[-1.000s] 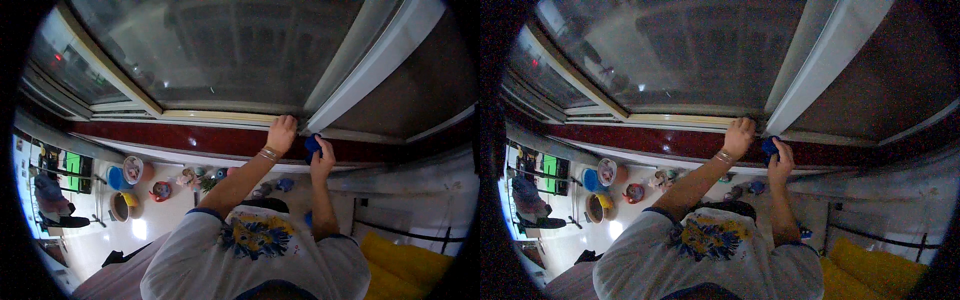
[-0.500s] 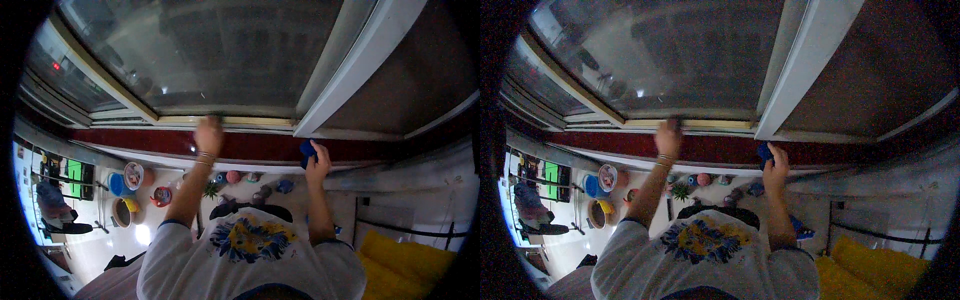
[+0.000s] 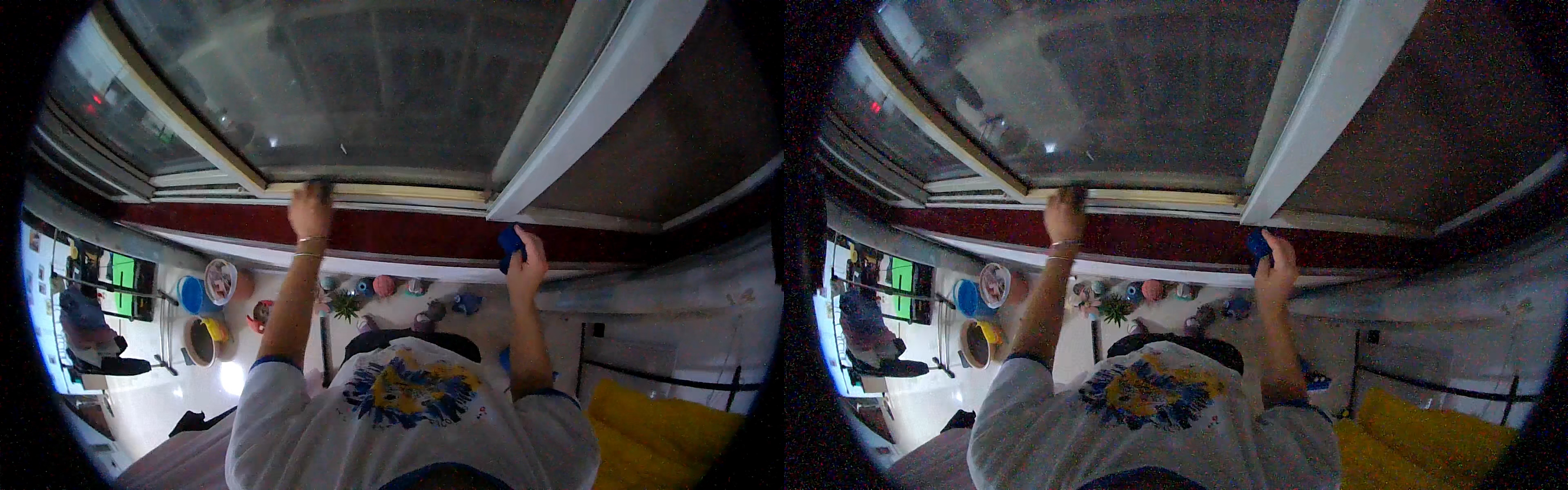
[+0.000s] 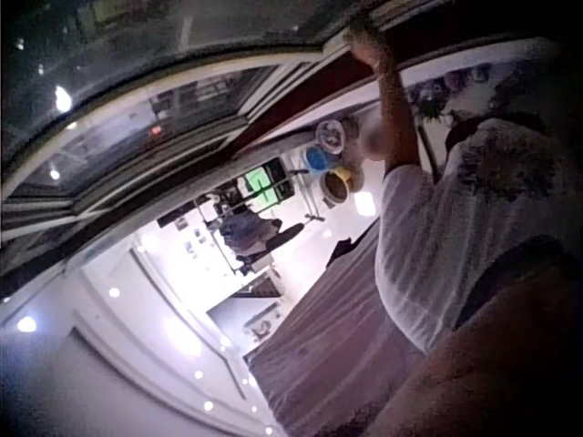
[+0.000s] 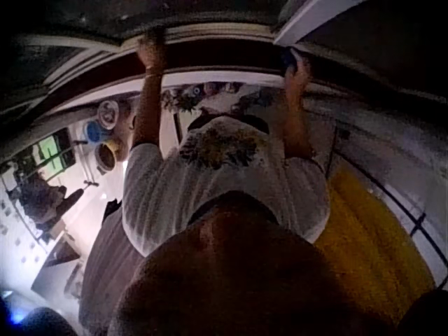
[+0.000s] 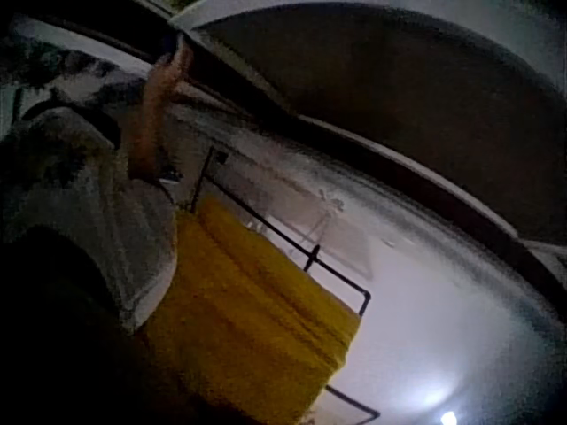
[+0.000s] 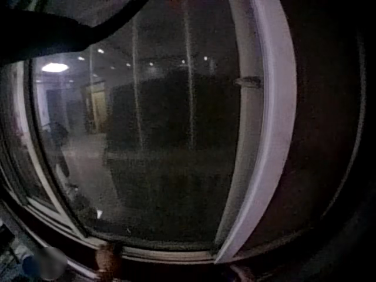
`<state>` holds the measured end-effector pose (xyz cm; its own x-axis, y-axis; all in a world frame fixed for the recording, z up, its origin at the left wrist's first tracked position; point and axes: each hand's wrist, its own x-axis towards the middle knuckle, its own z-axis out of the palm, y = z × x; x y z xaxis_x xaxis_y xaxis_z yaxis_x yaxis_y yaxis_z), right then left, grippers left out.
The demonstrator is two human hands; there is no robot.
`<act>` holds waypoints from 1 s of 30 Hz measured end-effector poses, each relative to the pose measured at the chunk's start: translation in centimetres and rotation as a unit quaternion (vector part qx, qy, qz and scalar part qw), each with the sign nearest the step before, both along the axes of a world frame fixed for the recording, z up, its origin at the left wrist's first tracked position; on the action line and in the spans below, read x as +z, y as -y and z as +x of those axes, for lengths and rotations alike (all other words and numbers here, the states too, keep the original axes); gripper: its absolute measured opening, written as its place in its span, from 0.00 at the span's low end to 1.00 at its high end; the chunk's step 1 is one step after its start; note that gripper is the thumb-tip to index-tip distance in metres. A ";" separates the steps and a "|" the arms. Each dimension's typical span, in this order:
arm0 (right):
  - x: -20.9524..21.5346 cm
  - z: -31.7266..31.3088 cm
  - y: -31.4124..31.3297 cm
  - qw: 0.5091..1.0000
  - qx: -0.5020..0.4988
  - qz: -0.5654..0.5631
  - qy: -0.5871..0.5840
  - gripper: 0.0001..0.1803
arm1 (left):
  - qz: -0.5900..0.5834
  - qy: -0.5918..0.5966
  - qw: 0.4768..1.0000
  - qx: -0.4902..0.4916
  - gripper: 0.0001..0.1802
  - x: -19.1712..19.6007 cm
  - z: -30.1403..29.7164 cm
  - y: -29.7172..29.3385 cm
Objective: The person cleans a window and its frame using a blue cloth. They dip the cloth into a basin of water, wring it out, and then wipe the window glass and frame repeatedly.
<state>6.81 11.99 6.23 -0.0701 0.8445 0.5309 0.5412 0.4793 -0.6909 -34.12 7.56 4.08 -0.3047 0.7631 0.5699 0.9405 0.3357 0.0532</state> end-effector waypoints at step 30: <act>-0.7 1.5 1.5 1.000 -0.010 -0.002 -0.011 0.28 | -0.046 0.102 0.973 -0.201 0.12 -1.9 21.3 -8.1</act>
<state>8.26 10.48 5.50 -0.0412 0.8480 0.5284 0.5359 0.4651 -0.7046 -12.82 15.66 2.15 -0.0697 0.8891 0.4524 0.9700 -0.0456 0.2389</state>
